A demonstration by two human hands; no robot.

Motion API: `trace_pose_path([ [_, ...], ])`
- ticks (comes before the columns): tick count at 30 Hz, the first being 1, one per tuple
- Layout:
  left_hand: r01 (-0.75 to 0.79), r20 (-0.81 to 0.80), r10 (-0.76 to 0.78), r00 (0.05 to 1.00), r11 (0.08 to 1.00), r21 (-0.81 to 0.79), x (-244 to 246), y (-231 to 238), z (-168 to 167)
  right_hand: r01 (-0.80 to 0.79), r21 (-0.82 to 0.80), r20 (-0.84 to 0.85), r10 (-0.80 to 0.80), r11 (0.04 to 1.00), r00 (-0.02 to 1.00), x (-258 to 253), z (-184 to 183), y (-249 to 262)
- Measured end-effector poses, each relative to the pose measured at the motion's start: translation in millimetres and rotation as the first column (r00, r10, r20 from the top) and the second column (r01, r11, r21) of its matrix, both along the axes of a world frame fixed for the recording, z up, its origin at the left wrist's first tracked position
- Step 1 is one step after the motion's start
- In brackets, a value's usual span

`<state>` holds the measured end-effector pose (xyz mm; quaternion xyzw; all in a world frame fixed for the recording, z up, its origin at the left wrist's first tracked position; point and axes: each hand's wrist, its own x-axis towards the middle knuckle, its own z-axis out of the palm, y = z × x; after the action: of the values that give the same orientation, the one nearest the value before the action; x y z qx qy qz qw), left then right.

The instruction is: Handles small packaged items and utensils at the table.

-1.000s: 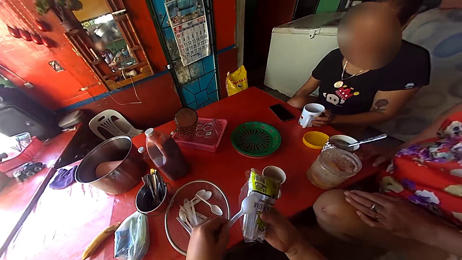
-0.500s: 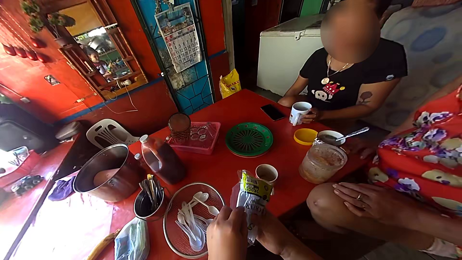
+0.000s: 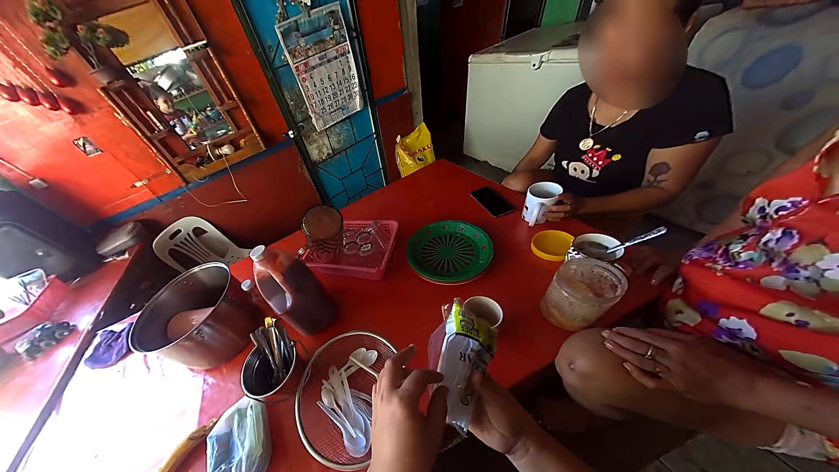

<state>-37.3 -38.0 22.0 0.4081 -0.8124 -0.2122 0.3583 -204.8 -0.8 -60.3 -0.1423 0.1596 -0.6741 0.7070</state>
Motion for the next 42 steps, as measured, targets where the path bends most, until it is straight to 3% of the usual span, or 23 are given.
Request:
trace_pose_path([
  [3,0.049,-0.003,-0.049,0.999,0.999,0.005,4,7,-8,0.011,0.023,0.057,-0.012,1.0,0.998,0,-2,-1],
  [9,0.129,0.183,-0.135,0.974,0.991,0.043,5,27,-14,0.051,0.159,0.033,-0.057,0.986,0.998,0,-5,-5],
  [12,0.141,0.06,-0.144,0.988,0.989,0.042,19,17,-13,0.066,0.188,-0.014,-0.065,0.98,0.998,-7,-12,-8],
  [15,-0.032,0.023,0.031,0.999,0.997,0.065,49,-29,-27,0.082,0.21,-0.059,-0.071,0.974,0.996,-17,-16,-10],
  [19,-0.352,0.342,0.246,0.907,0.889,0.295,99,-105,-60,0.075,0.195,-0.065,-0.063,0.978,0.996,-22,-8,-11],
  [23,-0.503,0.577,0.225,0.785,0.775,0.383,123,-135,-88,0.021,0.12,-0.068,-0.012,0.993,0.998,-21,-5,-10],
  [28,-0.384,0.659,0.037,0.751,0.837,0.39,119,-130,-97,-0.053,-0.02,-0.034,0.052,0.998,0.998,-26,-3,-13],
  [32,-0.235,0.708,-0.064,0.704,0.919,0.316,98,-121,-103,-0.065,-0.007,-0.03,0.065,0.998,0.997,-25,-4,-16],
  [36,-0.237,0.721,0.045,0.691,0.957,0.167,79,-119,-126,-0.112,-0.036,0.005,0.112,0.993,0.994,-19,-5,-21],
  [39,-0.252,0.723,0.056,0.688,0.954,0.165,74,-116,-137,-0.128,-0.054,0.019,0.129,0.99,0.991,-17,-5,-21],
  [42,-0.258,0.556,0.161,0.815,0.961,0.1,81,-105,-138,-0.117,-0.06,0.013,0.118,0.991,0.993,-21,-6,-18],
])
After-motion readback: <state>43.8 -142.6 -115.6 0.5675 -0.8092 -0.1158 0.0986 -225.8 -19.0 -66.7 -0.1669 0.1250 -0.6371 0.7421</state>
